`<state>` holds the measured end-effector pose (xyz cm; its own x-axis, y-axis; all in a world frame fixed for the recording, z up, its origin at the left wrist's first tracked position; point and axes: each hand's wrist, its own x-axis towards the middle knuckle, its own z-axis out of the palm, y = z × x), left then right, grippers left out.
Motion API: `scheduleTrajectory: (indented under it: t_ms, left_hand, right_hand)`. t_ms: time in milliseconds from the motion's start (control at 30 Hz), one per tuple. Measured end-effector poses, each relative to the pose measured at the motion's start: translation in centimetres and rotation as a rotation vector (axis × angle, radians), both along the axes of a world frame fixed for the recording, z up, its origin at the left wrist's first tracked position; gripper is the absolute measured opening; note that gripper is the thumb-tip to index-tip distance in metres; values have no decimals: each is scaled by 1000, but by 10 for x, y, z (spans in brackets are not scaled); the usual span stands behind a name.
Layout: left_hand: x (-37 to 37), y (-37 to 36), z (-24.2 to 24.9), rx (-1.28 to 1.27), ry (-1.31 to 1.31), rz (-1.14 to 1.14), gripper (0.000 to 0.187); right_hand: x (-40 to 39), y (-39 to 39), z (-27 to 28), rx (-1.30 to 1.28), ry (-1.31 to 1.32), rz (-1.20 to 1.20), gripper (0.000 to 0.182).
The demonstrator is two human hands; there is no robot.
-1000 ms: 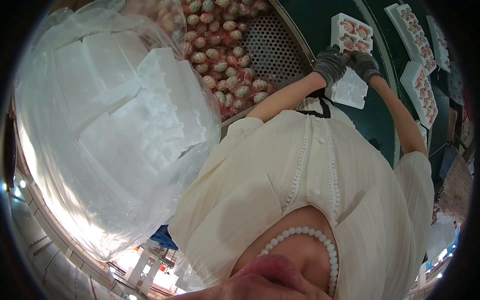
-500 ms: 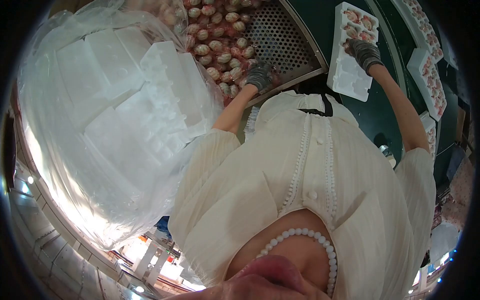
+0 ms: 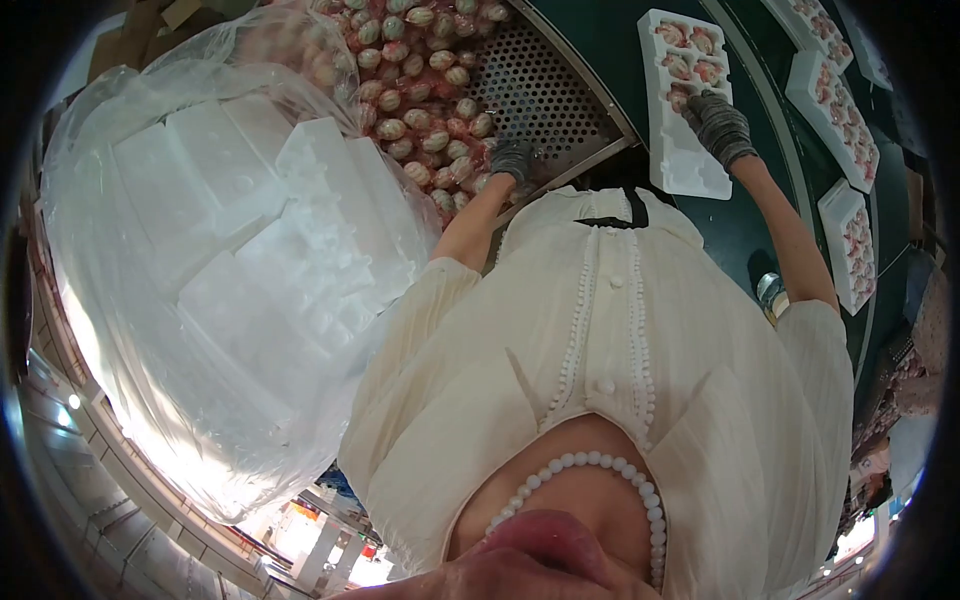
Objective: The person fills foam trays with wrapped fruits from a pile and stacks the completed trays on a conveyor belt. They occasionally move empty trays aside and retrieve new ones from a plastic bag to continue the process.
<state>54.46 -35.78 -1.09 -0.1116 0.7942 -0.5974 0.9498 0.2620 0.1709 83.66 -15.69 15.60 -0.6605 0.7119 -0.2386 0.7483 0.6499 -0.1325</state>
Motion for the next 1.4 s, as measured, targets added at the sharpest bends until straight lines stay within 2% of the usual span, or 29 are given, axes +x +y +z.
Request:
scheduleTrajectory:
  t_ms: [67,100,167,200,267,300,333,367,400,467,500,533,567,600,633,733,767,800,867,900,1000,1033,1133,1167,1200,1267,1333,1400]
  left_hand:
    - [-3,1,20,-64,-11,-35,39]
    - [-10,0,6,-63,-11,-41,39]
    - [-26,0,-36,47,-202,-59,34]
    - [-30,0,-30,49,-202,-64,34]
    - [-34,2,-8,247,-359,256,26]
    - [-30,5,9,240,-363,232,26]
    - [-27,10,29,301,-570,526,21]
    - [-21,15,45,354,-775,823,17]
    - [-12,21,58,355,-780,804,17]
    - [6,39,72,467,-1333,1009,15]
    - [14,50,59,469,-1433,971,13]
    - [31,59,78,447,-1451,938,13]
    - [49,66,113,379,-1503,999,11]
    - [64,72,132,306,-1552,1059,9]
    - [76,80,132,281,-1535,1007,9]
    - [123,95,163,233,-1628,982,10]
    - [140,102,170,261,-1560,943,8]
    - [154,105,164,254,-1569,932,8]
    - [176,112,140,533,-1370,667,10]
    - [182,116,134,603,-1191,549,12]
    - [186,111,120,556,-1105,586,12]
    - [185,105,124,541,-1166,584,14]
    - [184,90,124,438,-1095,505,13]
    - [186,88,126,513,-973,438,12]
    - [191,94,128,511,-974,433,12]
    - [200,105,128,696,-1142,401,13]
    - [210,119,148,722,-1167,381,14]
    - [218,126,157,573,-814,202,13]
  right_hand:
    - [15,-11,-9,33,27,-55,24]
    - [17,-13,-11,34,27,-60,24]
    - [21,-15,-11,-32,113,-169,27]
    - [22,-16,-13,-30,113,-173,27]
    - [23,-21,-18,-114,275,-257,27]
    - [24,-31,-15,-31,343,-198,24]
    - [18,-32,-17,-29,343,-208,24]
    - [12,-34,-19,-131,482,-201,24]
    - [5,-39,-19,-223,625,-196,24]
    - [-17,-52,-12,-415,816,-255,29]
    - [-28,-56,2,-463,784,-283,33]
    - [-33,-63,18,-506,750,-324,38]
    - [-37,-65,28,-487,754,-346,38]
    - [-37,-67,37,-239,765,-92,42]
    - [-32,-70,41,10,749,159,46]
    - [-9,-86,38,130,622,124,50]
    - [3,-91,31,90,623,16,49]
    - [14,-92,29,99,615,8,49]
    - [30,-99,27,152,604,-175,46]
    - [36,-101,25,171,601,-202,45]
    - [39,-103,18,60,605,-219,48]
    - [41,-105,18,67,608,-225,48]
    - [47,-119,19,-53,540,-207,49]
    - [49,-118,21,-34,538,-202,49]
    - [51,-117,23,-15,536,-198,49]
    - [57,-108,42,70,540,-228,47]
    - [63,-105,43,159,542,-261,45]
    - [74,-102,28,125,548,-310,45]
